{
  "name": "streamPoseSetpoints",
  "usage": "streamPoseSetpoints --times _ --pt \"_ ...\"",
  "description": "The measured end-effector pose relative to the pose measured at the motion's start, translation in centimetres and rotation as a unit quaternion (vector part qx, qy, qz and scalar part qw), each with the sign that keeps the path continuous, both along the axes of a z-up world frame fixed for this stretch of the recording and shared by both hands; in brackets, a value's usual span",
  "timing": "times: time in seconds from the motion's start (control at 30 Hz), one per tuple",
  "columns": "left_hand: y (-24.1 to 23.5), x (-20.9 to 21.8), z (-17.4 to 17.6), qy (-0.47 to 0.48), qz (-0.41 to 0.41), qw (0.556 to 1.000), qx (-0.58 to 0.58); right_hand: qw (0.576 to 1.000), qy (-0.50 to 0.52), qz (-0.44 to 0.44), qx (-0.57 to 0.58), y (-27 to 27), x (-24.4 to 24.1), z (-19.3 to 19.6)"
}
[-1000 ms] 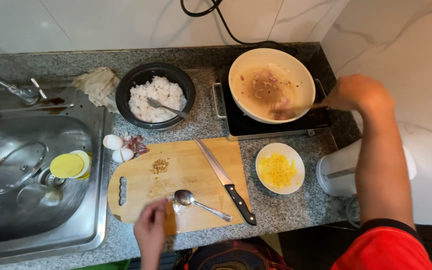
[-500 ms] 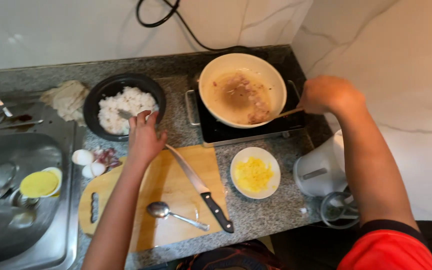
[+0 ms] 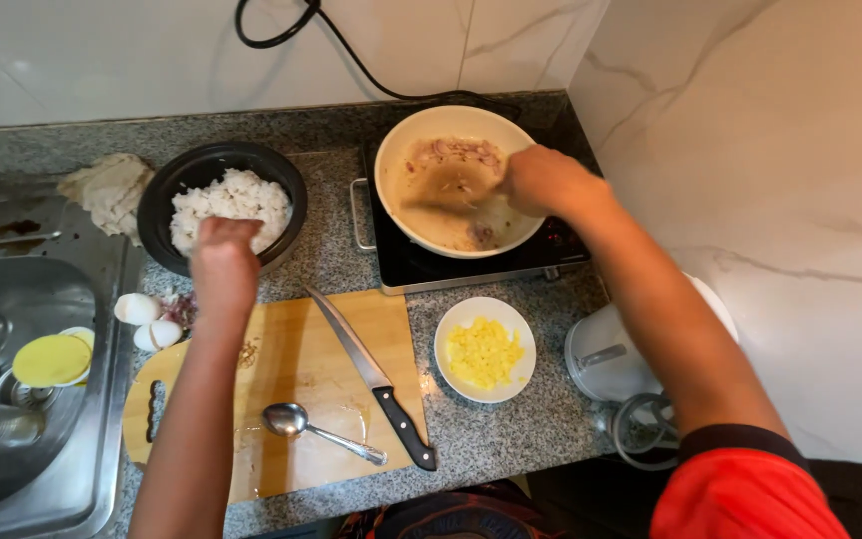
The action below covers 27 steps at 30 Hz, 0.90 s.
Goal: The person stirs a mixture in a pan on an induction cooktop, then adds chopped onions and cooked rice from a rice cooker pot. They stir the combined ingredients together in the pan using a wooden spatula.
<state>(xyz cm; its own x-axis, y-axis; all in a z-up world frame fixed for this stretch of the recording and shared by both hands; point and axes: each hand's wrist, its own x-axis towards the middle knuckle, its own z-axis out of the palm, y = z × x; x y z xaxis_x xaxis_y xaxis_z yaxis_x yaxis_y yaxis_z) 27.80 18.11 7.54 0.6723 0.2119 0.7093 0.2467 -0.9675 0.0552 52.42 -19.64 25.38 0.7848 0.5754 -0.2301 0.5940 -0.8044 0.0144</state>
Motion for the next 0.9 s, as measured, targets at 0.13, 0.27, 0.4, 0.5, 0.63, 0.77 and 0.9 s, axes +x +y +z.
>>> streamPoseSetpoints --times 0.13,0.27,0.4,0.5,0.63,0.77,0.9 --pt "3.7 -1.4 1.2 -0.107 -0.022 0.993 -0.036 0.997 0.034 -0.007 -0.069 -2.4 -3.7 7.7" --pt "-1.4 -5.0 10.3 -0.230 -0.051 0.966 -0.104 0.991 -0.001 -0.063 -0.121 -3.9 -5.5 10.8" --pt "-4.3 -7.2 13.7 -0.241 -0.055 0.962 -0.117 0.995 -0.029 -0.037 -0.091 -3.4 -2.8 5.1" --pt "-6.5 -9.3 14.9 -0.255 -0.101 0.949 -0.156 0.993 0.009 -0.110 -0.051 -1.6 -5.6 6.7" --pt "-9.4 -13.4 15.4 -0.256 -0.122 0.936 -0.210 0.985 -0.047 -0.130 -0.100 -2.0 -6.2 6.7" --pt "-11.8 -17.4 12.4 -0.217 -0.138 0.928 -0.271 0.983 -0.051 -0.149 -0.093 -2.5 -7.1 4.5" --pt "-14.0 -20.3 8.3 -0.156 -0.185 0.911 -0.335 0.980 -0.067 -0.162 -0.093 -5.7 -8.7 3.7"
